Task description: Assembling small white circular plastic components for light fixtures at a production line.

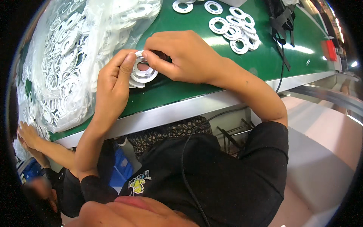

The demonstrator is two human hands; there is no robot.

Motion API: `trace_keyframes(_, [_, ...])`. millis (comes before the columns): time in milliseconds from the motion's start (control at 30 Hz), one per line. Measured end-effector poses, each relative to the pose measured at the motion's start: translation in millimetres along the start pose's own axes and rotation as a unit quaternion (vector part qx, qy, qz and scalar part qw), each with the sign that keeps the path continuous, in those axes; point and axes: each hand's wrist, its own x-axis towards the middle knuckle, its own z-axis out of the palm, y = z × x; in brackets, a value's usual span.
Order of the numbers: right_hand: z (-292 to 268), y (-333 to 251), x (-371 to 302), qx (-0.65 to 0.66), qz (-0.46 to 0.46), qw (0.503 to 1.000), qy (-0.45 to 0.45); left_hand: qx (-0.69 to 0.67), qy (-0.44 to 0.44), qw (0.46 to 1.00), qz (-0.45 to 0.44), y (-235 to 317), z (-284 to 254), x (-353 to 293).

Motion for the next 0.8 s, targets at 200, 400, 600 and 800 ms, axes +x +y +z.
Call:
trace_keyframes(200, [-1.0, -0.2, 1.5, 0.089, 0.029, 0.996, 0.004, -0.029, -0.011, 0.999, -0.03, 0.7, -4.4, 0.6])
trace_keyframes(400, [-3.7, -2.3, 2.6, 0.236, 0.184, 0.952, 0.059, -0.261, 0.054, 0.963, -0.043, 1.4, -3.5, 12.7])
trace_keyframes(600, [-3.2, 0.2, -1.3, 0.206, 0.102, 0.971, -0.068, -0.228, 0.065, 0.97, -0.053, 9.6, -9.8, 9.6])
trace_keyframes(800, [-1.7, 3.4, -0.1, 0.248, 0.12, 0.961, -0.003, -0.194, 0.03, 0.98, -0.021, 7.7, -2.3, 4.3])
